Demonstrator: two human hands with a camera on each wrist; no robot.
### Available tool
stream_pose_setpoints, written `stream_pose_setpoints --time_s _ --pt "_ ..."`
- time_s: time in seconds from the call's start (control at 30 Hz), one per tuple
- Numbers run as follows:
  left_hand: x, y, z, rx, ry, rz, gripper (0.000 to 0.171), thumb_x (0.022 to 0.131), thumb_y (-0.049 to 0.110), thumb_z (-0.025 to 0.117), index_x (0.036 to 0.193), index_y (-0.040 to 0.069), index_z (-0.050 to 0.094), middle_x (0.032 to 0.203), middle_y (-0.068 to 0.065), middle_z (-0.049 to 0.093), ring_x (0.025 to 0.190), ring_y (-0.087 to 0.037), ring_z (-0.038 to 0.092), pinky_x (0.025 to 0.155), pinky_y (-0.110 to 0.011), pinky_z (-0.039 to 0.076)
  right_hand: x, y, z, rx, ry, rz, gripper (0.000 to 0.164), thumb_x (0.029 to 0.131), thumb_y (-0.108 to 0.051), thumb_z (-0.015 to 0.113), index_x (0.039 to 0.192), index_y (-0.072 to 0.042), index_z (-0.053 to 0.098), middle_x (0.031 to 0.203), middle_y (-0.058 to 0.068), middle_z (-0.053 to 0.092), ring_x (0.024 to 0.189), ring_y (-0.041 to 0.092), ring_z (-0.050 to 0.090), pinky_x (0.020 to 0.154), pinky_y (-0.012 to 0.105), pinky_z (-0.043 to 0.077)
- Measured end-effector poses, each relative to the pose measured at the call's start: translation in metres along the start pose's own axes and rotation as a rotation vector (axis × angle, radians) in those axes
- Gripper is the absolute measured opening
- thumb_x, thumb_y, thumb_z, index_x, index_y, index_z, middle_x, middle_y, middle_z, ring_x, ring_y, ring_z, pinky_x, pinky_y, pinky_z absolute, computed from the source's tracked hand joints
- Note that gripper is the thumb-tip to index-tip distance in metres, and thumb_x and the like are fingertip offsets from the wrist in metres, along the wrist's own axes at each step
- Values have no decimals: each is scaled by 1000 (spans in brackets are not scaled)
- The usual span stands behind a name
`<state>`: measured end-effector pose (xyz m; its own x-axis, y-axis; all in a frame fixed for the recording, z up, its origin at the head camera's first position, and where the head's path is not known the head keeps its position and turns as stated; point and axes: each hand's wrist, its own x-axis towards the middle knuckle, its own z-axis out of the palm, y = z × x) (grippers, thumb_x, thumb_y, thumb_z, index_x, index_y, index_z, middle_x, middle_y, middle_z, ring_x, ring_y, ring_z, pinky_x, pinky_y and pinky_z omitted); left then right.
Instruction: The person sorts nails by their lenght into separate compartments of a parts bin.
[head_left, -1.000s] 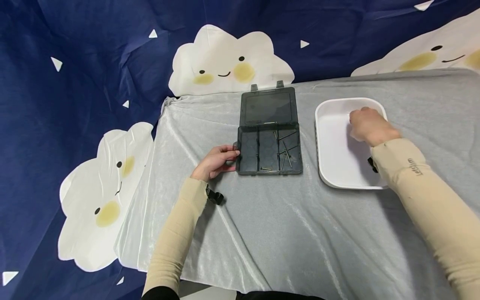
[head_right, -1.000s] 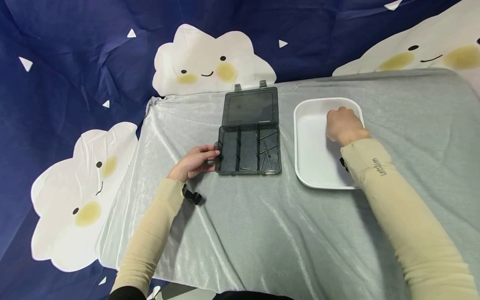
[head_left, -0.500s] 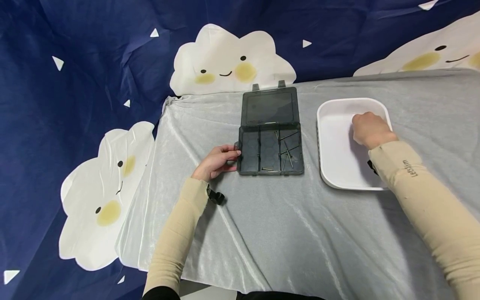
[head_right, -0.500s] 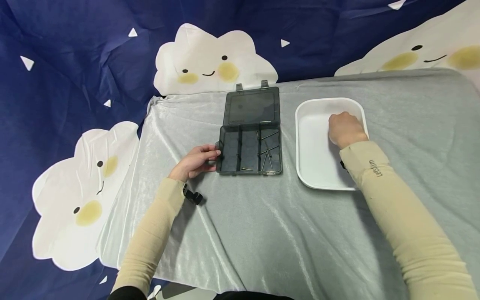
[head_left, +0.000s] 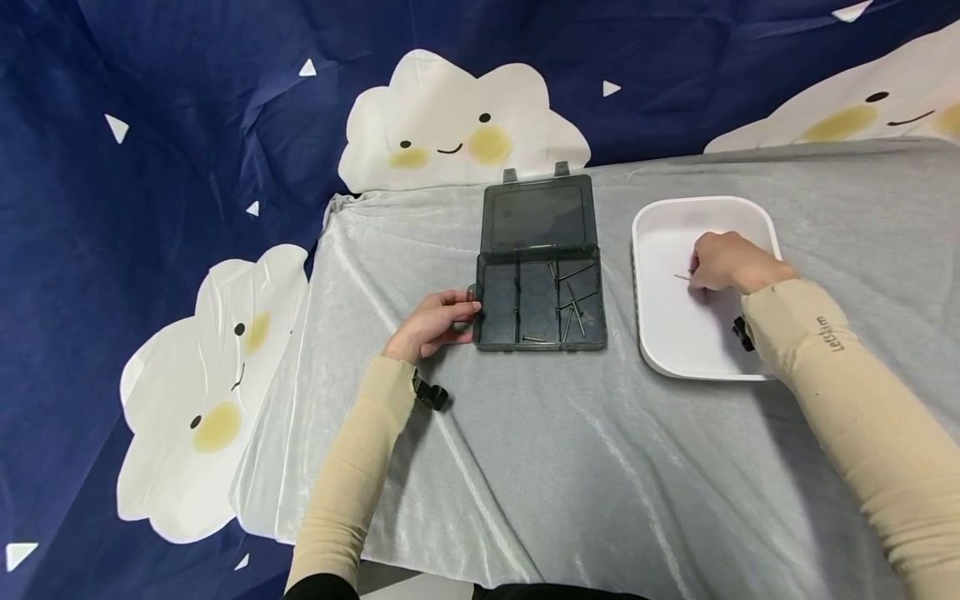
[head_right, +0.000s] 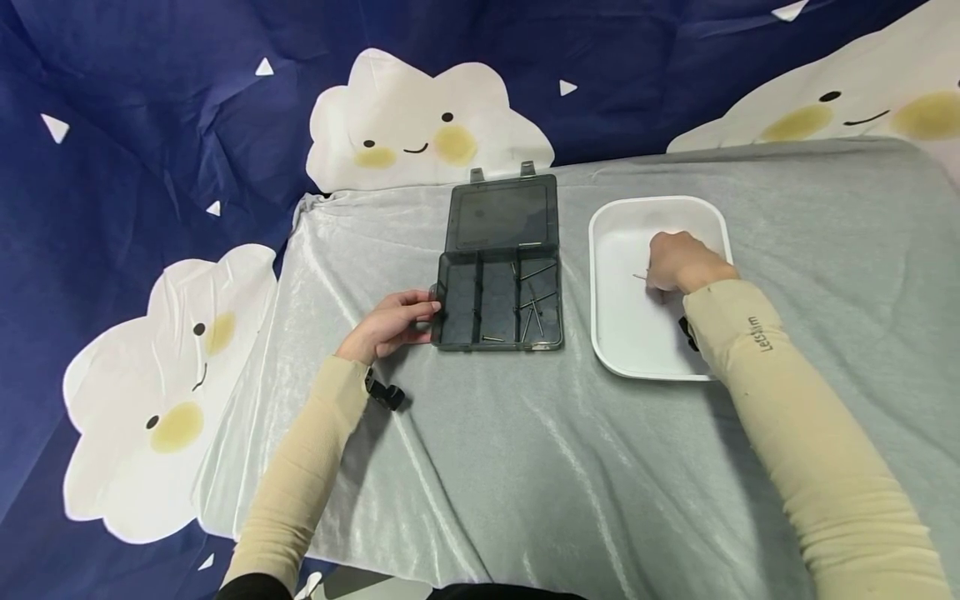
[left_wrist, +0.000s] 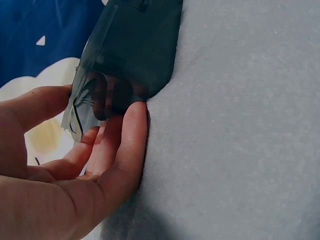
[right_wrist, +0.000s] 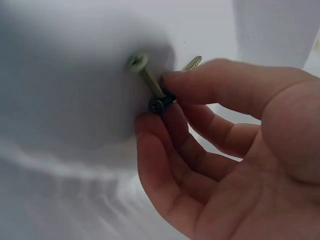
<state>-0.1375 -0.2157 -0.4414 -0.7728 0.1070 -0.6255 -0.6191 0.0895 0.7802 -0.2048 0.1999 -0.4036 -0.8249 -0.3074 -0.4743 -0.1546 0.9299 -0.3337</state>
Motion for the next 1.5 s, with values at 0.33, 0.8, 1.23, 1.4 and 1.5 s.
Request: stream_pose_setpoints --time_s 0.33,0.8,1.23,1.4,1.5 --pt "-1 1 1 -2 -1 3 36 94 14 63 126 3 54 101 -5 58 90 -12 58 62 -25 58 1 -1 2 -7 -3 -19 23 77 -18 68 88 2 64 78 13 61 78 29 54 63 33 44" --pt "-2 3 1 -1 -4 -2 36 94 14 63 127 3 53 101 -5 58 90 -12 57 62 -25 58 0 2 0 22 6 -41 11 73 -12 64 80 -4 63 71 7 55 72 24 50 58 30 38" --pt "-1 2 0 -1 -3 -4 37 94 14 63 128 3 54 101 -5 58 89 -12 59 62 -25 58 -6 4 -7 46 69 -61 11 74 -13 68 79 -5 62 73 8 57 74 26 52 57 31 39" --pt "-1 2 0 7 4 -11 36 93 15 64 127 3 55 102 -5 58 89 -12 59 63 -25 58 -8 0 -14 39 107 -80 11 73 -11 64 81 -5 60 75 9 56 74 27 51 57 31 38" --pt "-1 1 0 5 2 -10 37 94 15 64 127 3 54 102 -5 58 89 -12 59 63 -25 58 -9 -3 -18 20 146 -106 12 71 -9 62 82 -5 59 76 9 56 74 27 50 59 31 37"
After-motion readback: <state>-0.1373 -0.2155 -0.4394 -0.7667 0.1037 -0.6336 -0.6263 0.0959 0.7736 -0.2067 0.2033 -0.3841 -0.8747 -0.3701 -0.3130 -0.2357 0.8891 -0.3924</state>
